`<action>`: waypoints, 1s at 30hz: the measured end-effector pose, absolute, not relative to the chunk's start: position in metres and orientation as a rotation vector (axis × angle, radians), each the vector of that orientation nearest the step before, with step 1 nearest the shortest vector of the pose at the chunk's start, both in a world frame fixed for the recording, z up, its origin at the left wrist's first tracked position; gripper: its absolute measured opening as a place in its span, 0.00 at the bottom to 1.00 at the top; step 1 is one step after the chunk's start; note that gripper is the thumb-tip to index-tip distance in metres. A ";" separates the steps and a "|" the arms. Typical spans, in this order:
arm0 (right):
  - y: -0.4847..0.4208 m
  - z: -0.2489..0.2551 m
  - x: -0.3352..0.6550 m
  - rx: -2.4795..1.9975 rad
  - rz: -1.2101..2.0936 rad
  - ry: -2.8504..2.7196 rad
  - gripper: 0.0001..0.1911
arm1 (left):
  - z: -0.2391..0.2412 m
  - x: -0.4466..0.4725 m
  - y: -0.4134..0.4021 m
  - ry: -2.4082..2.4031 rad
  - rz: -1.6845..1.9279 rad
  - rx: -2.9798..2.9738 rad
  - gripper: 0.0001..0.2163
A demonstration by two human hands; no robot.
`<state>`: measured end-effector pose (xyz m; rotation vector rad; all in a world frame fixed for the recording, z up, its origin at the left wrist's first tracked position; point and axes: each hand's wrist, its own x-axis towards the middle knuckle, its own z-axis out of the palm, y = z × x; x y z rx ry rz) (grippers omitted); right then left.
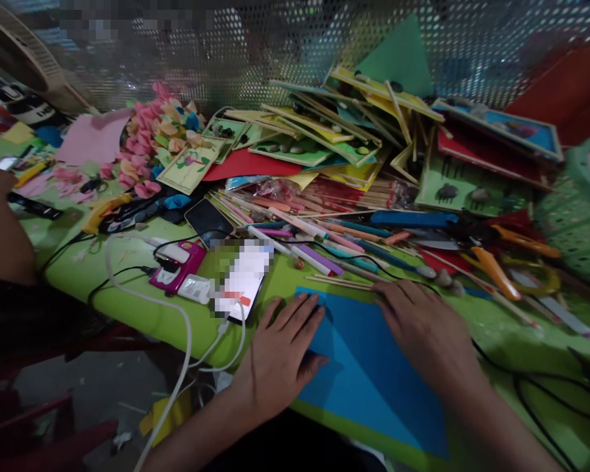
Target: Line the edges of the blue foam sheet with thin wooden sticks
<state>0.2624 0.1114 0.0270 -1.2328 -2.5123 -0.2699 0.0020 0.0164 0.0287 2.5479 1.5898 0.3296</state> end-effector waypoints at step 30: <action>0.109 0.017 0.272 -1.116 -0.209 -2.669 0.18 | 0.041 -0.002 0.019 1.529 0.346 2.423 0.28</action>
